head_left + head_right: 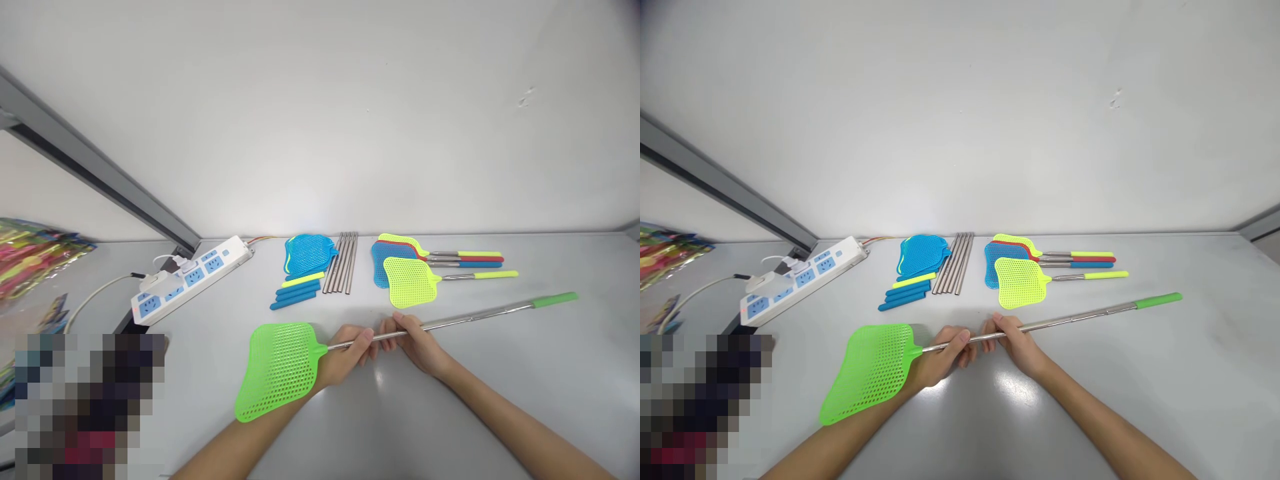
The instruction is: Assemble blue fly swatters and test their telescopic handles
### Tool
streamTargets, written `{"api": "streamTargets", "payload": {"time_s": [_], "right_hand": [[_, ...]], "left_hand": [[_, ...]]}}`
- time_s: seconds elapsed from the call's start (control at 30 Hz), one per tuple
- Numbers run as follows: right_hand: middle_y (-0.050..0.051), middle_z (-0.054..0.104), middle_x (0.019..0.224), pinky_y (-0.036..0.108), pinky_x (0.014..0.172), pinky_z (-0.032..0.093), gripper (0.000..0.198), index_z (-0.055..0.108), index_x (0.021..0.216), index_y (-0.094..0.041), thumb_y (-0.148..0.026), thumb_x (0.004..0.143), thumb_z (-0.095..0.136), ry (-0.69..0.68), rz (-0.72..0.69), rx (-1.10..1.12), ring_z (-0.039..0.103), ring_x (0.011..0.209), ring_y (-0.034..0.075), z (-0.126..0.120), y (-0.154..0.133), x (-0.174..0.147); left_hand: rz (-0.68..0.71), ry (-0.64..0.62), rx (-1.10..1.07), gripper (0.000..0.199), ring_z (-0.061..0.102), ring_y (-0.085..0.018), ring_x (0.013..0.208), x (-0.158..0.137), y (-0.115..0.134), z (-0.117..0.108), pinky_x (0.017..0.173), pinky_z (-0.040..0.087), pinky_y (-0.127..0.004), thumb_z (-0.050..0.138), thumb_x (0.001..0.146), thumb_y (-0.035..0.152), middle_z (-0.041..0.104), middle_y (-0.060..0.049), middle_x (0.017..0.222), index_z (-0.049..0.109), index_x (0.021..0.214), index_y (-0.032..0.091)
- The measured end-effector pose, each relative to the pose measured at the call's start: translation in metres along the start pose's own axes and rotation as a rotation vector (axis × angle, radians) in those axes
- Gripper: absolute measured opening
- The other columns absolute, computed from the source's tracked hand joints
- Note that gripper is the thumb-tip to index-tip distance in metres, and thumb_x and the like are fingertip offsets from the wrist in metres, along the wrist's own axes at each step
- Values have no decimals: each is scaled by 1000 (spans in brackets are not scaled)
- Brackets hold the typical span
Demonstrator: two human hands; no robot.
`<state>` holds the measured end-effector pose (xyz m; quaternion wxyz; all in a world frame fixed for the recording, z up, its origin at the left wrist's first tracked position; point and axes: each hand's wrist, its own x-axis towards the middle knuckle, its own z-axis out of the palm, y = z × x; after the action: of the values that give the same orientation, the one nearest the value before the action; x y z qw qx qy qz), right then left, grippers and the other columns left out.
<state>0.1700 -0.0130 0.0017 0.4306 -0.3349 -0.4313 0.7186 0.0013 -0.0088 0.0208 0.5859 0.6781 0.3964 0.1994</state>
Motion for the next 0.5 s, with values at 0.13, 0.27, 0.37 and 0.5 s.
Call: {"api": "streamTargets", "payload": {"time_s": [0.13, 0.27, 0.37, 0.5], "right_hand": [[3, 48, 51, 31, 59, 33, 46, 52, 50, -16, -33, 86, 31, 0, -10, 15, 46, 55, 15, -1, 1, 0], [3, 48, 51, 31, 59, 33, 46, 52, 49, -16, -32, 87, 30, -1, -11, 14, 45, 55, 15, -1, 1, 0], [3, 48, 51, 30, 59, 33, 46, 51, 49, -16, -33, 87, 30, 11, -8, 0, 46, 55, 15, 0, 0, 0], [2, 48, 51, 30, 59, 33, 46, 51, 48, -16, -33, 86, 31, 21, -8, -5, 46, 55, 15, 0, -1, 0]], "left_hand": [[-10, 5, -9, 49, 43, -9, 52, 0, 2, 0, 57, 37, -21, 20, 87, 41, 40, 3, 48, 52, 60, 15], [-5, 6, -3, 49, 43, -9, 52, 0, 2, 0, 57, 36, -21, 21, 87, 41, 40, 2, 48, 52, 59, 14], [-1, 2, -7, 49, 43, -9, 52, 0, 1, 0, 56, 36, -21, 21, 87, 41, 40, 2, 48, 52, 60, 14], [13, -2, -19, 49, 42, -9, 51, 1, -2, 0, 55, 36, -21, 22, 87, 42, 39, 2, 48, 52, 60, 14]]}}
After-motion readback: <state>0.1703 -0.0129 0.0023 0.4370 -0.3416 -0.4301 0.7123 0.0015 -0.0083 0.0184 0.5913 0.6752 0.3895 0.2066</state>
